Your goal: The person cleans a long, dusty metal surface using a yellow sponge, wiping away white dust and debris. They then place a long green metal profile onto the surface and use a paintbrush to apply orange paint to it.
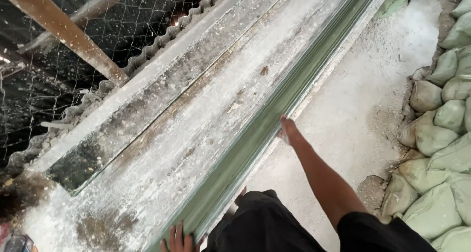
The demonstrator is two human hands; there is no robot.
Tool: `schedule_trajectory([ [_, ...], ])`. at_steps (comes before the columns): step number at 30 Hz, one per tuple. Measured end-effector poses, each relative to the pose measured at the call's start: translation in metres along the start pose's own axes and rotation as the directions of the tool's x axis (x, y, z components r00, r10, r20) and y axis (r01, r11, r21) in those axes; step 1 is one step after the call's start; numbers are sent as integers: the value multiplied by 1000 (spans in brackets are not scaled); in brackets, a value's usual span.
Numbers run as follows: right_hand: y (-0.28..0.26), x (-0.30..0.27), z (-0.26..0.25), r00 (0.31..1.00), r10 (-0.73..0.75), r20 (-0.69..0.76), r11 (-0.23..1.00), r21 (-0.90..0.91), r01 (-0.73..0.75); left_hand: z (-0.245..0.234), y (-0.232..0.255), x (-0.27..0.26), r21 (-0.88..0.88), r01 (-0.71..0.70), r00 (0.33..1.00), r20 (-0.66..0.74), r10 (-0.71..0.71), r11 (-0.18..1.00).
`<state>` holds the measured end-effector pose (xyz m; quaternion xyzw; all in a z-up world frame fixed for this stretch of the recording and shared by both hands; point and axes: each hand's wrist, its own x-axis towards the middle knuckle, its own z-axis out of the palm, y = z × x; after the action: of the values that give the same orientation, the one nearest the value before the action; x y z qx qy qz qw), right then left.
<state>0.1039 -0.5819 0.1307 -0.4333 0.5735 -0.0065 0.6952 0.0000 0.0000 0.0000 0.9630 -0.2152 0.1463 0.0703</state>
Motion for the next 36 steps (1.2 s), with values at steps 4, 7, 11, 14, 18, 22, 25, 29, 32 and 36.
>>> schedule_trajectory([
  [4, -14, 40, -26, 996, -73, 46, 946, -313, 84, -86, 66, 64, -6, 64, 996, 68, -64, 998],
  [7, -21, 45, -26, 996, -82, 41, 804, -587, 91, -103, 75, 84, 66, 76, 985, 150, -85, 995],
  [11, 10, 70, -24, 961, -265, 84, 526, -823, 217, -118, 76, 87, -12, 17, 996, 92, -16, 1000],
  [14, 15, 34, -15, 906, -405, 126, 344, -897, 279, -128, 76, 91, -43, 11, 997, 76, -8, 999],
  [18, 34, 131, -38, 842, -531, 93, 179, -959, 218, -133, 71, 98, -76, -43, 999, 28, 45, 996],
  [22, 7, 49, -18, 839, -483, 252, -11, -959, 282, -143, 55, 79, -155, 52, 972, 236, -14, 987],
  [25, 8, 64, -20, 829, -392, 399, -553, -822, 134, -155, 35, 59, -172, 156, 984, 114, -138, 973],
  [29, 16, 26, -17, 824, -437, 361, -334, -915, 224, -178, 2, 33, -46, 638, 767, -61, -639, 769],
  [32, 23, 51, -18, 786, -496, 369, -294, -923, 248, -165, -23, 9, -40, 851, 525, 25, -851, 524],
  [36, 41, 13, 15, 751, -527, 399, -264, -916, 302, -173, -34, 2, -189, 888, 450, 161, -878, 420],
])
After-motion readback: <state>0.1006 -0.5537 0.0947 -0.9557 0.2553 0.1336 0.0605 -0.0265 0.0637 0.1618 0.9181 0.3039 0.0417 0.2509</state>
